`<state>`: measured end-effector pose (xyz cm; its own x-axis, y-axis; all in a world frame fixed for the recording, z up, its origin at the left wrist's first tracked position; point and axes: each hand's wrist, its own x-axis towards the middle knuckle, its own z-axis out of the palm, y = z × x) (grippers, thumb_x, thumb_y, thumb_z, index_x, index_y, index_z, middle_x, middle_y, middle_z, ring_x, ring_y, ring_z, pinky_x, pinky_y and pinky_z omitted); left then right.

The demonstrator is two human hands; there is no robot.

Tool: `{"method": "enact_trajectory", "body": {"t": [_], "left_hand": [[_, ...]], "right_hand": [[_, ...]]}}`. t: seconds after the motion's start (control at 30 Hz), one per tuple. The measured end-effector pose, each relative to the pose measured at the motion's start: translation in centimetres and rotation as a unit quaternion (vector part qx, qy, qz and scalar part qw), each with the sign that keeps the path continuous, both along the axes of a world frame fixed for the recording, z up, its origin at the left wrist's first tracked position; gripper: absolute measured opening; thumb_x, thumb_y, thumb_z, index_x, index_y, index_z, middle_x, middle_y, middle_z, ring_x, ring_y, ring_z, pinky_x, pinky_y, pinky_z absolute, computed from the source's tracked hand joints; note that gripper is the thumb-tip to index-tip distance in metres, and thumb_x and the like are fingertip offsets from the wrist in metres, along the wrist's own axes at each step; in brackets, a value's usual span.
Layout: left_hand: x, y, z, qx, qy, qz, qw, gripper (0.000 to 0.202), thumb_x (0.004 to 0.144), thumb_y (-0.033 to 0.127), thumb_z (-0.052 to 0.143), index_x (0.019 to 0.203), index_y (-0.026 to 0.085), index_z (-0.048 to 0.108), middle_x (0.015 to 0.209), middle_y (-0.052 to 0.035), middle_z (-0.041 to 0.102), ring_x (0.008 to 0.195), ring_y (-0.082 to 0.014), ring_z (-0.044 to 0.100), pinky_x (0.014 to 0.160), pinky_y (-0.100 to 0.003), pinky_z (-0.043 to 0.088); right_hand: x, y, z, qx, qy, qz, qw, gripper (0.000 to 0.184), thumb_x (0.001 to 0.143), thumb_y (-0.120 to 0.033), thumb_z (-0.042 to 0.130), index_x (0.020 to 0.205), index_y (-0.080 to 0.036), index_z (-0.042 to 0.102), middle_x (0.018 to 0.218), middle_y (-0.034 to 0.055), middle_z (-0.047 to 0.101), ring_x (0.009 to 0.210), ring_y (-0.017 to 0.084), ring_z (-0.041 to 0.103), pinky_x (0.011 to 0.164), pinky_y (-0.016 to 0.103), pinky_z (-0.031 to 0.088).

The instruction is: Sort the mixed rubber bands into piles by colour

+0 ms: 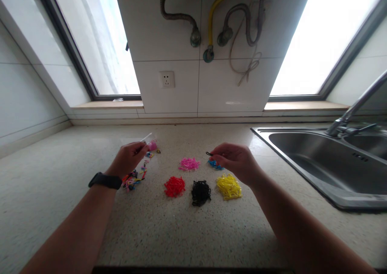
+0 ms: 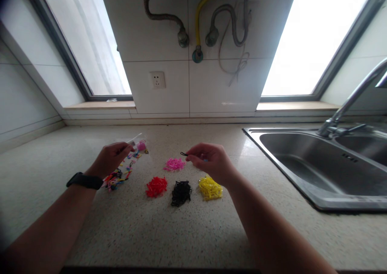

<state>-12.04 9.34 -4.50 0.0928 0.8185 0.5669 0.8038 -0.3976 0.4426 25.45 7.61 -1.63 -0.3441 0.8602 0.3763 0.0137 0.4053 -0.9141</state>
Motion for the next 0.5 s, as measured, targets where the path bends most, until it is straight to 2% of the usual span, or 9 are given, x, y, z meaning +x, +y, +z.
{"method": "enact_trajectory", "body": {"t": [0.1, 0.2, 0.37, 0.5], "left_hand": [[0.2, -0.2, 0.1, -0.002, 0.0, 0.0, 1.0, 0.034, 0.093, 0.043, 0.052, 0.079, 0.018, 0.071, 0.055, 0.0023, 0.052, 0.053, -0.0133, 0.046, 0.051, -0.025, 0.033], [0.2, -0.4, 0.1, -0.003, -0.002, -0.003, 1.0, 0.034, 0.092, 0.044, 0.053, 0.078, 0.018, 0.071, 0.055, 0.0025, 0.051, 0.052, -0.0132, 0.045, 0.051, -0.025, 0.032], [0.0, -0.4, -0.1, -0.006, 0.004, -0.007, 1.0, 0.034, 0.093, 0.043, 0.053, 0.081, 0.018, 0.072, 0.056, 0.0023, 0.052, 0.053, -0.013, 0.045, 0.051, -0.025, 0.032], [0.2, -0.5, -0.2, -0.016, -0.003, -0.008, 1.0, 0.036, 0.093, 0.044, 0.052, 0.08, 0.017, 0.071, 0.056, 0.0022, 0.052, 0.053, -0.013, 0.044, 0.051, -0.025, 0.032]], "right_hand": [[0.2, 0.0, 0.2, 0.031, -0.05, -0.001, 0.998, 0.019, 0.079, -0.039, 0.075, 0.087, -0.021, 0.075, 0.074, 0.0034, 0.068, 0.062, 0.012, 0.056, 0.054, 0.028, 0.045], [0.2, -0.1, 0.3, 0.097, -0.132, 0.018, 0.986, 0.013, 0.082, -0.034, 0.073, 0.084, -0.021, 0.075, 0.072, 0.0015, 0.064, 0.063, 0.012, 0.053, 0.055, 0.027, 0.043], [0.1, 0.0, -0.1, 0.168, -0.293, 0.094, 0.937, 0.01, 0.085, -0.024, 0.069, 0.089, -0.023, 0.078, 0.081, 0.0017, 0.068, 0.066, 0.011, 0.055, 0.061, 0.026, 0.042], [-0.1, 0.2, -0.9, 0.198, -0.373, 0.122, 0.898, 0.011, 0.084, -0.02, 0.068, 0.09, -0.023, 0.077, 0.08, 0.001, 0.069, 0.071, 0.012, 0.06, 0.067, 0.026, 0.043]]}}
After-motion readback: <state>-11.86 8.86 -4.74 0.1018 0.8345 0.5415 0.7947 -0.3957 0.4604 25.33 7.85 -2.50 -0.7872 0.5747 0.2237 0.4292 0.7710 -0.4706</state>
